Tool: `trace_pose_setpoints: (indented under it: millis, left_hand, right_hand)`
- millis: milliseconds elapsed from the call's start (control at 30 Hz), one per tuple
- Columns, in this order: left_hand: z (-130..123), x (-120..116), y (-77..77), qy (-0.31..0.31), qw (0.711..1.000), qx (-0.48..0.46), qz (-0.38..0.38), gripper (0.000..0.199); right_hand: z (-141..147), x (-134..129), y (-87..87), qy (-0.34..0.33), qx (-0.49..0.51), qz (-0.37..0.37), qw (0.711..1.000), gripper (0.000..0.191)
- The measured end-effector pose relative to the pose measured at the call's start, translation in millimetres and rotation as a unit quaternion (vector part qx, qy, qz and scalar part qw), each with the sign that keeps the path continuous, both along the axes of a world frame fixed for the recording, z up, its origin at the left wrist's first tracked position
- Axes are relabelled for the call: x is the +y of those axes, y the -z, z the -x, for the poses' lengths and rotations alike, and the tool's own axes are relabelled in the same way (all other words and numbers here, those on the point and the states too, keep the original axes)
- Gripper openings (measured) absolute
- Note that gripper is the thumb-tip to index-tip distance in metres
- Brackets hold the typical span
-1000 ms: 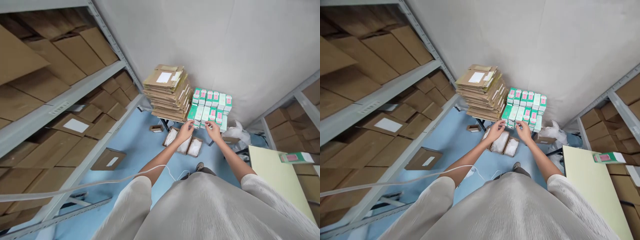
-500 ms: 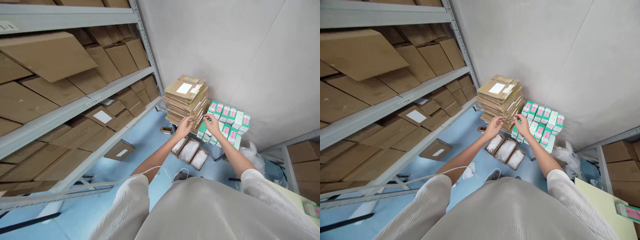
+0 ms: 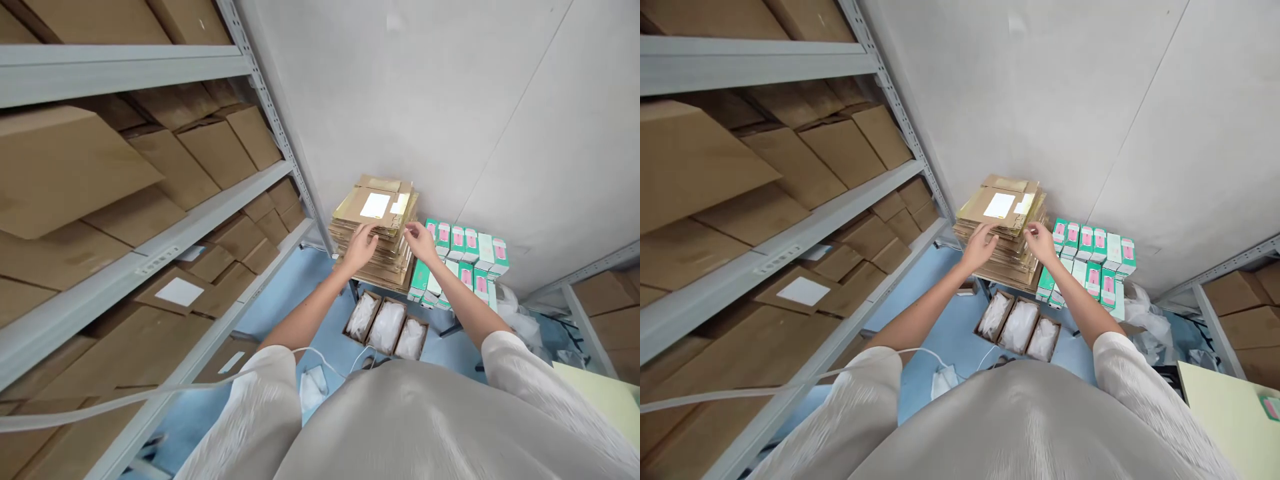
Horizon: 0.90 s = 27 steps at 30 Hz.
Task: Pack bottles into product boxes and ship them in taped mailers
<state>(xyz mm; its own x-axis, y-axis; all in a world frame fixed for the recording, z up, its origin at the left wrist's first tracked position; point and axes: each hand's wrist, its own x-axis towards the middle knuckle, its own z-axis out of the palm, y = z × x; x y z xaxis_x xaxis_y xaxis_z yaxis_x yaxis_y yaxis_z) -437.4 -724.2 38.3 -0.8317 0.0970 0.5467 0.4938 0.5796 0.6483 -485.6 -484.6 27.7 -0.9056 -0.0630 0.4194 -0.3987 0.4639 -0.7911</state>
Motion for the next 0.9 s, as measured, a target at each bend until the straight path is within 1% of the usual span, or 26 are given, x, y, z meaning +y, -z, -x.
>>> trace_pose_setpoints:
  millis: [100,233,367,467,567,733,900]
  left_hand:
    - [29,-19,-2.7,0.013,1.0,-0.003,0.013,0.04]
    - [64,-35,-0.6,0.02,0.999,-0.004,0.025,0.041]
    - [83,-41,2.3,0.018,0.998,-0.01,0.059,0.051]
    - [85,-42,1.1,0.018,0.994,-0.027,0.107,0.057]
    - [81,-41,-2.2,0.014,0.988,-0.032,0.148,0.06]
    - [78,-41,-8.2,0.024,0.982,0.002,0.187,0.066]
    - [74,-36,-17.7,0.031,0.976,0.027,0.215,0.069]
  right_hand:
    - [17,-17,-1.8,0.039,-0.008,0.001,0.999,0.036]
    - [33,-33,-4.0,0.084,-0.027,0.017,0.996,0.037]
    - [40,-41,-3.5,0.105,-0.036,0.041,0.993,0.044]
    - [40,-44,-2.6,0.103,-0.04,0.054,0.992,0.049]
    - [41,-44,-2.5,0.093,-0.043,0.079,0.992,0.048]
    - [41,-39,-5.6,0.068,-0.017,0.152,0.986,0.046]
    - [35,-25,-10.2,0.068,-0.011,0.195,0.978,0.051]
